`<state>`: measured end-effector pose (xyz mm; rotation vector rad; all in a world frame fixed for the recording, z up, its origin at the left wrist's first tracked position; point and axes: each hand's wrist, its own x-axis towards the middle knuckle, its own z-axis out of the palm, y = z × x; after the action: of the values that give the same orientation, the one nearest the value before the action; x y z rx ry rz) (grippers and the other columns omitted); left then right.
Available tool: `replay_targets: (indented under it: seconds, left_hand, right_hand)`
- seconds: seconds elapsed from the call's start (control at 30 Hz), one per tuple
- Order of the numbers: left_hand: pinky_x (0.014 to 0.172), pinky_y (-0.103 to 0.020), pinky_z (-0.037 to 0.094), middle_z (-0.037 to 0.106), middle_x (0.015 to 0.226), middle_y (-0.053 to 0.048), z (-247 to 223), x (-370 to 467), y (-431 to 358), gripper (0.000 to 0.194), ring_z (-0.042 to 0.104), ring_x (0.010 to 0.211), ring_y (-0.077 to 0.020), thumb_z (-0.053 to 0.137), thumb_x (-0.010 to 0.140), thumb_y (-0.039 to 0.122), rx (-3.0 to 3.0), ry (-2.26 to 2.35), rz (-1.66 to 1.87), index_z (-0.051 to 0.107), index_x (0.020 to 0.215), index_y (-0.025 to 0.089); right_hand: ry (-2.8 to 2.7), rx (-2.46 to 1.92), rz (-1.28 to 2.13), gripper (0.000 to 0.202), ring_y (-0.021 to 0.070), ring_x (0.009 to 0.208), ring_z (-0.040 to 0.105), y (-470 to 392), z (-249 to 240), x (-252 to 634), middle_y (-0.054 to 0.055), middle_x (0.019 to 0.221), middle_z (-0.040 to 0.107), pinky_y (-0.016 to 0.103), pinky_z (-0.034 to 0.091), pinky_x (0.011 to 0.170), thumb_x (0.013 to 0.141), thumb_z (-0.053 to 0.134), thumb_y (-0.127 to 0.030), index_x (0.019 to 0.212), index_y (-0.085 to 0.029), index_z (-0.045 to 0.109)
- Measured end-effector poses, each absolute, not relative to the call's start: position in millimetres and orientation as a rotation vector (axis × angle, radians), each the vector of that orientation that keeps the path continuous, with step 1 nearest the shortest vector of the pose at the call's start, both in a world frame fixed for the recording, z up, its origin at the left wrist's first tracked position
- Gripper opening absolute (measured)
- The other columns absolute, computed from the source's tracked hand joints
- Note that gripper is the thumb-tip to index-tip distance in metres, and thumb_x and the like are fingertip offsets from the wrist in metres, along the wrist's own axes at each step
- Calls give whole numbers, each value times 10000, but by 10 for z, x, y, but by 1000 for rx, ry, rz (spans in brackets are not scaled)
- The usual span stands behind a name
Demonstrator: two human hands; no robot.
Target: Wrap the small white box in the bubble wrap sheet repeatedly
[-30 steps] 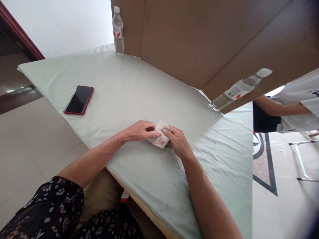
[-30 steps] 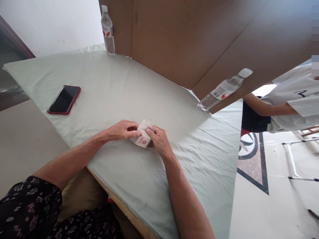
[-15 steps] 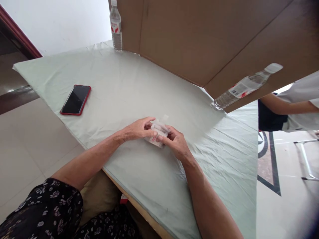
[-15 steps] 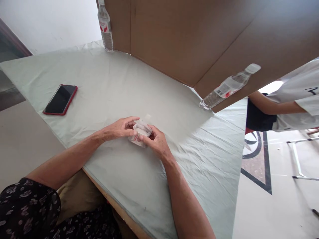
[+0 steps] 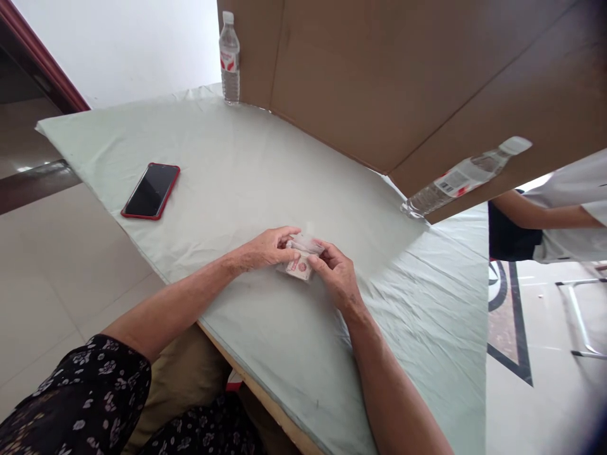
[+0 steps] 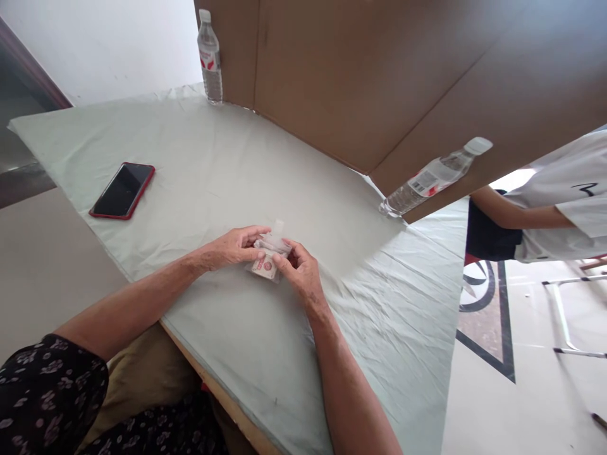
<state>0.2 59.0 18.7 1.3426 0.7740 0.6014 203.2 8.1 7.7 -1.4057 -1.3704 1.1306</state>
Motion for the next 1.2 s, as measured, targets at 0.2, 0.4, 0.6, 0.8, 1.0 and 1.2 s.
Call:
replay_targets:
  seconds: [0.2, 0.4, 0.6, 0.8, 1.0, 1.2]
  left_hand:
    - [1035, -405, 458, 597, 1387, -179, 249, -9, 573, 888, 564, 1279, -313, 699, 792, 323, 1388, 842, 548, 301, 1553, 99]
    - [1028, -403, 456, 613, 1354, -180, 207, -16, 608, 936, 593, 1230, -306, 734, 770, 342, 1385, 840, 550, 290, 1554, 89]
    - [990, -390, 462, 627, 1291, -170, 195, -11, 629, 955, 621, 1160, -278, 765, 751, 350, 1375, 797, 585, 297, 1546, 101]
    - [914, -363, 479, 677, 1164, -133, 199, -18, 650, 801, 644, 1058, -242, 757, 758, 337, 1397, 704, 604, 441, 1462, 125]
    - [818, -308, 464, 709, 1035, -89, 194, -22, 665, 406, 640, 910, -187, 701, 788, 355, 1429, 748, 586, 670, 1113, 113]
    - [749, -269, 439, 704, 904, -48, 240, -33, 650, 393, 602, 797, -141, 680, 799, 429, 1434, 832, 590, 706, 1045, 123]
  right_hand:
    - [-1388, -1413, 1112, 584, 195, 813, 623, 72, 72, 1985, 23, 876, 675, 350, 496, 783, 832, 640, -569, 1271, -184, 625]
    - [-1381, -1390, 1117, 595, 218, 927, 646, 83, 100, 1982, 51, 1006, 702, 375, 507, 863, 856, 609, -578, 1314, -198, 595]
    - [-1210, -1352, 1219, 541, 234, 964, 673, 348, 208, 1965, 64, 1011, 748, 404, 510, 918, 745, 733, -556, 1147, -203, 652]
    - [-1311, -1283, 1203, 472, 187, 838, 652, 618, 380, 1902, 19, 855, 704, 377, 512, 865, 656, 825, -472, 1026, -208, 699]
    - [-1460, -1291, 962, 267, 179, 823, 628, 460, 403, 1873, 18, 850, 690, 354, 495, 821, 760, 742, -394, 967, -227, 718]
    - [-1509, -1372, 669, 65, 190, 838, 645, 179, 379, 1842, -6, 814, 707, 358, 472, 863, 809, 695, -313, 794, -251, 691]
